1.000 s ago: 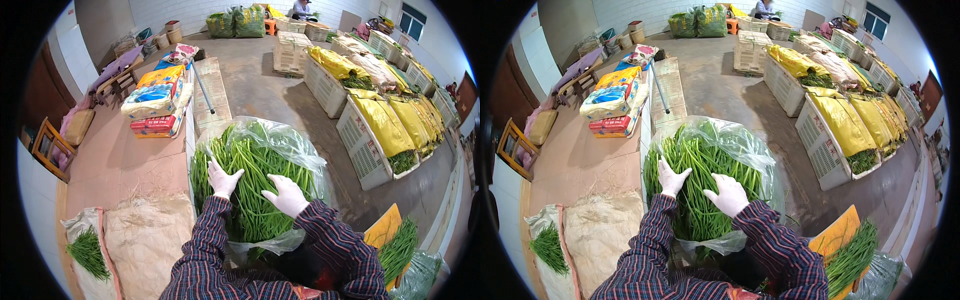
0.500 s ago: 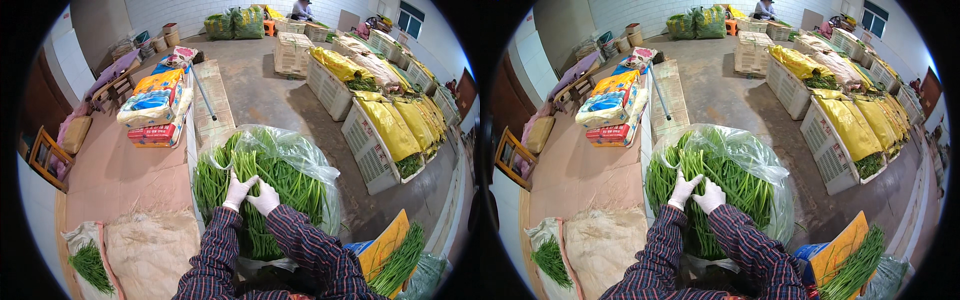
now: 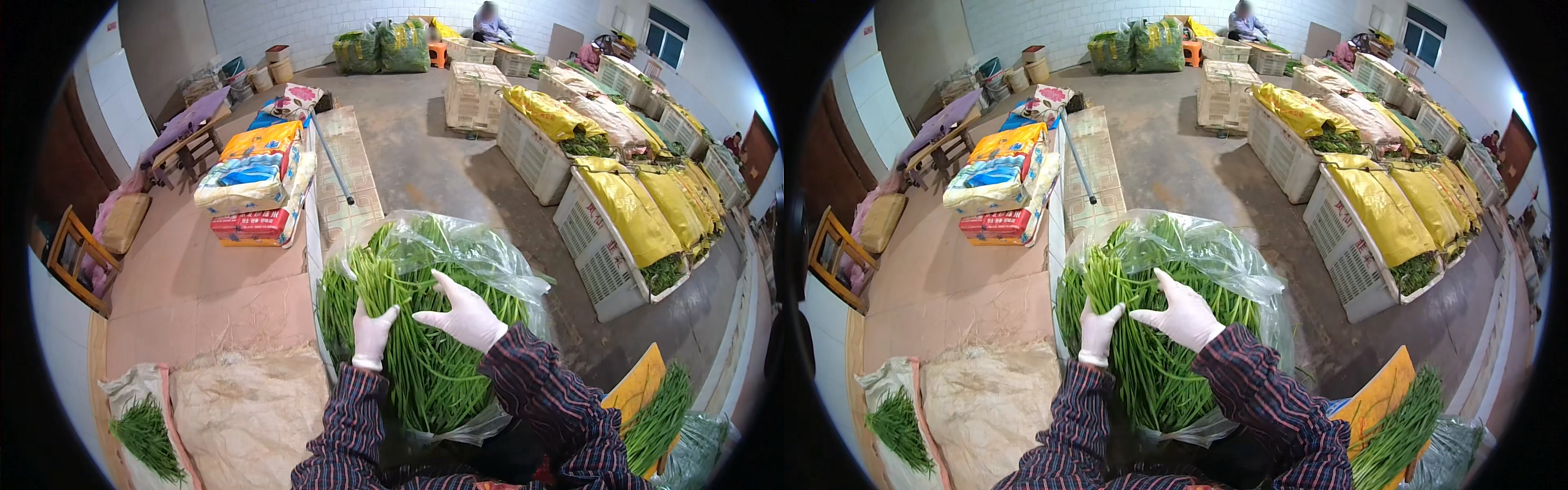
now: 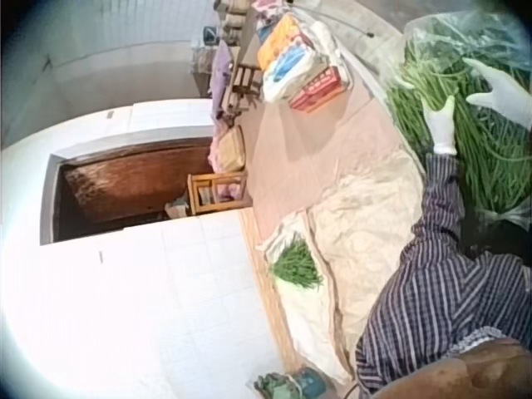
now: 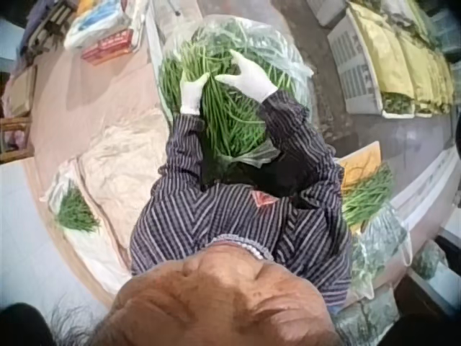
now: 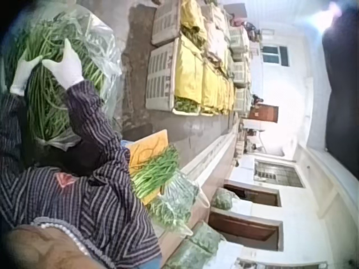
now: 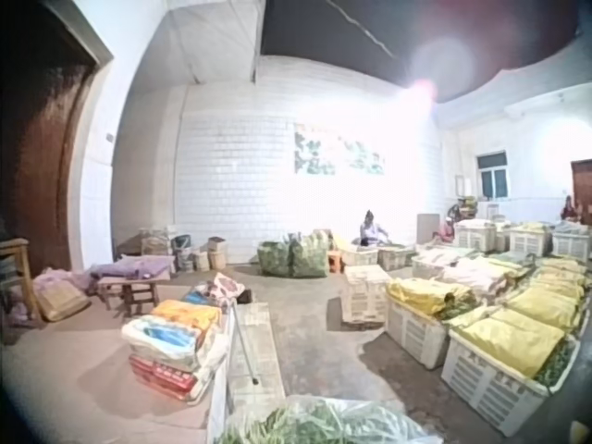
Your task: The person trims green onions by hand, aligning them on a yellow cutting board and cutting the ends with a knife. Bundles are gathered, trimmed, and placed into a plastic bag.
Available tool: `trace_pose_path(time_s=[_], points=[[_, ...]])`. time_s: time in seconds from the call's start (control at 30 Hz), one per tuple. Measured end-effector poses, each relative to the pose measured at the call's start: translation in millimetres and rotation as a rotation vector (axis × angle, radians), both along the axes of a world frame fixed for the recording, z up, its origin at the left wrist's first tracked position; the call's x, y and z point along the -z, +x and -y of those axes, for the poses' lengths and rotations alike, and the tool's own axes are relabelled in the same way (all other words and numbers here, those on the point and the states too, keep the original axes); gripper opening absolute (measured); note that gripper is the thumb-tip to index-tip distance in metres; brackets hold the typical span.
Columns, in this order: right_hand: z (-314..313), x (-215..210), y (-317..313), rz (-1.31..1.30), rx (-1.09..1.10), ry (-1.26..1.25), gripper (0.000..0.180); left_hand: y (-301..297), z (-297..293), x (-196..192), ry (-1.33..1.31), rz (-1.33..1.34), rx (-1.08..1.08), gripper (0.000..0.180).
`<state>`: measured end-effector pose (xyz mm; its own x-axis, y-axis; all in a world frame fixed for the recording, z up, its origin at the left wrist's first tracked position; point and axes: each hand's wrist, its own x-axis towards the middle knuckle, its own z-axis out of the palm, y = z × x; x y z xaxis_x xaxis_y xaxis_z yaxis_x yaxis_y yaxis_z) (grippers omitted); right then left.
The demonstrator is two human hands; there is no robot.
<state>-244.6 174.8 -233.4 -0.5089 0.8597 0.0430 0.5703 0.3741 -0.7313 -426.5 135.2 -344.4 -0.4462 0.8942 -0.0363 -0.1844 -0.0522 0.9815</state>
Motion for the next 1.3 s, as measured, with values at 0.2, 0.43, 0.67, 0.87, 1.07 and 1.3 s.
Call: trace_pose_path(time_s=[0.2,0.43,0.67,0.87,1.07,1.3], points=[[17,-19,-10,-0.379,-0.129,-0.4,0.112,57,50,-69,0.183,-0.355,0.135,0.059],[41,-11,0,-0.774,0.168,-0.532,0.041,80,78,-114,0.068,-1.127,0.187,0.069],[37,-59,76,-1.197,0.403,-0.279,0.026,103,193,-199,0.58,-0.538,0.54,0.071],[103,-95,110,-1.342,0.322,-0.286,0.033,181,161,-107,0.166,1.266,0.772,0.097],[210,-32,140,-0.931,0.336,0.151,0.035,199,137,-70,0.073,1.583,0.486,0.071],[266,-46,181,-0.239,-0.27,0.127,0.067,156,151,-61,-0.023,1.253,0.542,0.04]])
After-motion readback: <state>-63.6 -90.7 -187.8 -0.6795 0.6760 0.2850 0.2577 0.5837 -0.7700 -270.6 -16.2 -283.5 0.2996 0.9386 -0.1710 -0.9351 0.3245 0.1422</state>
